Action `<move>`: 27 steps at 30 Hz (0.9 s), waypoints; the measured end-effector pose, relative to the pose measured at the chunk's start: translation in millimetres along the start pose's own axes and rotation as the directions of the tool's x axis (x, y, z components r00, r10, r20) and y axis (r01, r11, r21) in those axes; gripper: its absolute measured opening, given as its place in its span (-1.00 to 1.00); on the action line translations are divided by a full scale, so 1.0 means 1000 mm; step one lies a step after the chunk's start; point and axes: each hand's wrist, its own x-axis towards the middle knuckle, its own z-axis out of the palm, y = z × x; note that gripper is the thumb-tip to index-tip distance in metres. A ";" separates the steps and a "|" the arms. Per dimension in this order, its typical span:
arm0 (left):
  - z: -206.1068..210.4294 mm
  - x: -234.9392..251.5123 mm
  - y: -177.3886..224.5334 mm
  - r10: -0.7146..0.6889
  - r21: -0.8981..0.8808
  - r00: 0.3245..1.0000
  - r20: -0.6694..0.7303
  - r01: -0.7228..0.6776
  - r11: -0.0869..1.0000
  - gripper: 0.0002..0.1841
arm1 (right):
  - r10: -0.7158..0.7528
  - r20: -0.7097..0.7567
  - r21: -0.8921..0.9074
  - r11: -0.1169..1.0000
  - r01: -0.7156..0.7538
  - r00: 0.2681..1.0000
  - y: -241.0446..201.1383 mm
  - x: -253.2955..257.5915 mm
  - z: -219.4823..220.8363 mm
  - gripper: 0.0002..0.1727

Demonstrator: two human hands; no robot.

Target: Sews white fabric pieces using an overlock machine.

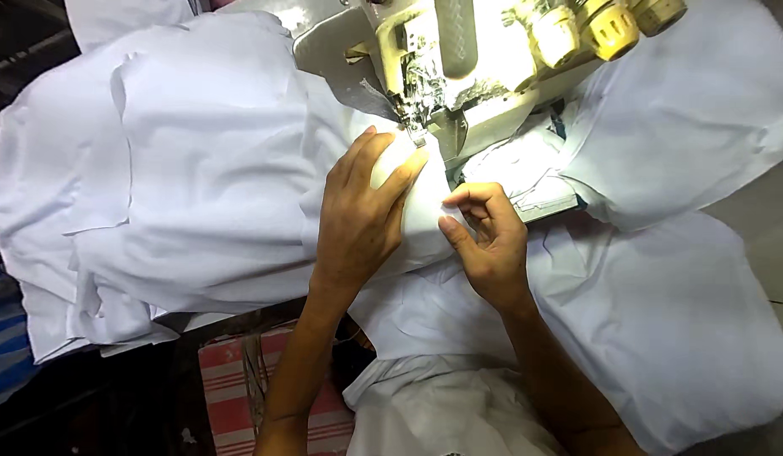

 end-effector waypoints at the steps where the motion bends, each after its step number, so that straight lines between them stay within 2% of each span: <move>1: -0.001 -0.001 0.001 -0.009 0.026 1.000 -0.009 0.009 1.000 -0.63 | 0.001 0.006 0.002 1.000 -0.001 1.000 0.001 0.000 0.000 -0.72; 6: 0.001 -0.007 0.002 -0.039 0.095 0.999 -0.035 0.042 0.995 -0.62 | 0.010 -0.011 -0.013 1.000 -0.010 1.000 0.000 -0.001 0.002 -0.75; 15: 0.007 -0.010 0.005 -0.010 0.195 0.999 -0.041 0.018 0.981 -0.58 | 0.054 -0.076 0.014 0.998 -0.053 0.996 -0.002 0.000 0.004 -0.79; 23: 0.006 -0.016 0.003 -0.007 0.166 1.000 -0.022 0.010 0.986 -0.58 | 0.049 -0.059 0.033 0.998 -0.047 0.997 -0.001 0.000 0.002 -0.79; 27: 0.007 -0.014 0.009 -0.056 0.164 0.998 -0.027 0.059 0.985 -0.54 | 0.046 -0.047 0.053 0.998 -0.043 0.998 -0.003 0.000 0.002 -0.81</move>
